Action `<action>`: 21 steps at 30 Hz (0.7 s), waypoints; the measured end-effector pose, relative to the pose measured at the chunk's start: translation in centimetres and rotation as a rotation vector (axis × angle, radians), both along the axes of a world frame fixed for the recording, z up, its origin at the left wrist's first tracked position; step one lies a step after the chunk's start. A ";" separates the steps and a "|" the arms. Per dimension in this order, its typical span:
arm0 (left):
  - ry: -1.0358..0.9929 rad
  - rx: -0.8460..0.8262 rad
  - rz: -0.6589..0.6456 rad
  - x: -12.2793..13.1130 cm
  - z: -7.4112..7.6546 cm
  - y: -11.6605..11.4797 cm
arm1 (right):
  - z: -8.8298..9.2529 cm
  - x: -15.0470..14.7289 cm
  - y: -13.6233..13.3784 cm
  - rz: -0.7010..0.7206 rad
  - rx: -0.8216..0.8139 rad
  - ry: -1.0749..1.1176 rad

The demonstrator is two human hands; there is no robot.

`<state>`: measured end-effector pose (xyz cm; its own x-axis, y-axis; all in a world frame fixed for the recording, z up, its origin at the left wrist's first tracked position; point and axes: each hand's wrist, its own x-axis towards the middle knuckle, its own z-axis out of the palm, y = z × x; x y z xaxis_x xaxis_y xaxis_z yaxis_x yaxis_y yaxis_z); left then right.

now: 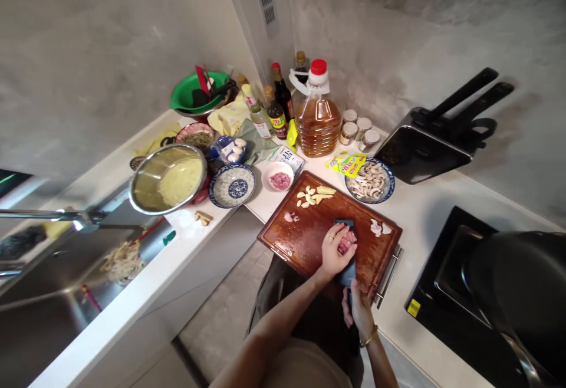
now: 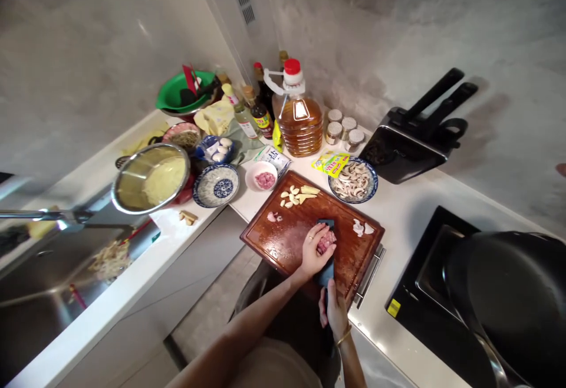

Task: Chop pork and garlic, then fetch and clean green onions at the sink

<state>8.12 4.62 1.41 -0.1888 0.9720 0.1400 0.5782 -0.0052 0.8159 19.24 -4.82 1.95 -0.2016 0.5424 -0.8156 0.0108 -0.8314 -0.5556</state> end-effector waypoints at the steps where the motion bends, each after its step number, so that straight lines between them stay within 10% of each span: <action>1: -0.007 0.020 0.022 -0.7 0.8 0.6 | 0.8 -0.6 0.8 0.016 0.018 -0.001; 9: 0.074 0.203 0.212 -14.3 7.0 9.8 | 6.9 -12.4 12.4 0.183 0.316 0.123; 14: 0.193 0.048 0.087 -23.3 5.6 14.1 | 7.4 -19.1 16.5 0.138 0.336 0.020; 21: 0.360 -0.141 -0.369 -29.8 3.2 15.4 | 6.9 -17.6 14.1 -0.074 0.199 0.012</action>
<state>-21.64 20.03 4.56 0.2052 0.9787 -0.0044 0.8021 -0.1656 0.5738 1.68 9.25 8.86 -0.1645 0.7060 -0.6889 -0.0542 -0.7038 -0.7083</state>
